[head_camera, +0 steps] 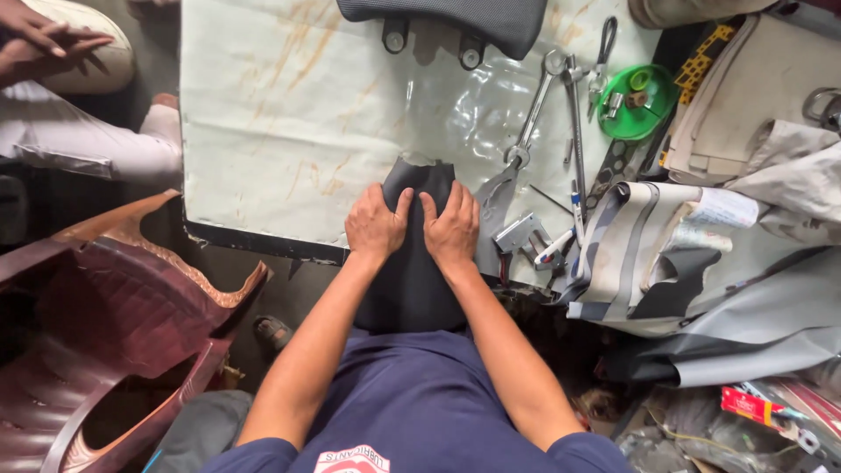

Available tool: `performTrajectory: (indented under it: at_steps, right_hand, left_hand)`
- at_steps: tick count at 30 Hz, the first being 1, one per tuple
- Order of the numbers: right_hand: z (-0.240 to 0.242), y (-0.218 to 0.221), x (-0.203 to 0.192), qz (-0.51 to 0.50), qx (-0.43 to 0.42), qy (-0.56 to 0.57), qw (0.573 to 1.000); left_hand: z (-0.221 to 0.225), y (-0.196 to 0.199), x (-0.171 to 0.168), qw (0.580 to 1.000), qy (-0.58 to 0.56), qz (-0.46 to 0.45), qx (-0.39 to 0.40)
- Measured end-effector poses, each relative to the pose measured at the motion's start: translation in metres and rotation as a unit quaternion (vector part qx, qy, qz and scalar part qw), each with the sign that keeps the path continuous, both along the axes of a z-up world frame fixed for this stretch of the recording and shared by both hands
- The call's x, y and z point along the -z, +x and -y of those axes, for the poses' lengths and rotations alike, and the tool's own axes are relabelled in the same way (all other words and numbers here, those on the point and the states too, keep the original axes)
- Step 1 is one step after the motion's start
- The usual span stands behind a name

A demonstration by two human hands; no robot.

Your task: Reupholstering a motorcycle seat by stretching and stapling a new cover onto the base.

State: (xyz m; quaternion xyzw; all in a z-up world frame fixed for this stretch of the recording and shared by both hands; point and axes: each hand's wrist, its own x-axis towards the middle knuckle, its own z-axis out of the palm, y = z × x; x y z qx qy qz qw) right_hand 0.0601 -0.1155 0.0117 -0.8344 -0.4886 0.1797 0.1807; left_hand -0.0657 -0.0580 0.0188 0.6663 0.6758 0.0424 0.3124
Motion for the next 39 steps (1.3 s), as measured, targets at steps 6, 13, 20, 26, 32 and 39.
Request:
performTrajectory:
  at_steps: [6,13,20,26,32,39]
  right_hand:
    - [-0.029,0.012,0.002,-0.029,0.023,-0.049,0.998]
    - [-0.063,0.032,-0.001,-0.132,0.063,-0.149,0.978]
    - [-0.058,0.035,0.011,-0.136,0.078,-0.178,0.971]
    - [-0.054,0.033,0.008,-0.115,0.086,-0.168,0.975]
    - [-0.035,0.023,0.015,-0.086,0.107,-0.091,0.986]
    - [0.017,0.002,-0.007,0.009,-0.077,0.061,0.995]
  left_hand:
    - [-0.036,0.004,0.002,0.994,-0.098,-0.025,0.031]
    - [-0.077,0.011,-0.002,0.975,-0.219,-0.038,0.017]
    - [-0.078,0.017,-0.001,0.974,-0.222,-0.049,0.014]
    - [-0.042,0.012,0.002,1.000,-0.029,-0.003,-0.011]
    - [0.014,0.013,-0.009,0.980,0.162,0.018,0.115]
    - [0.001,0.022,-0.004,0.980,0.154,0.013,0.129]
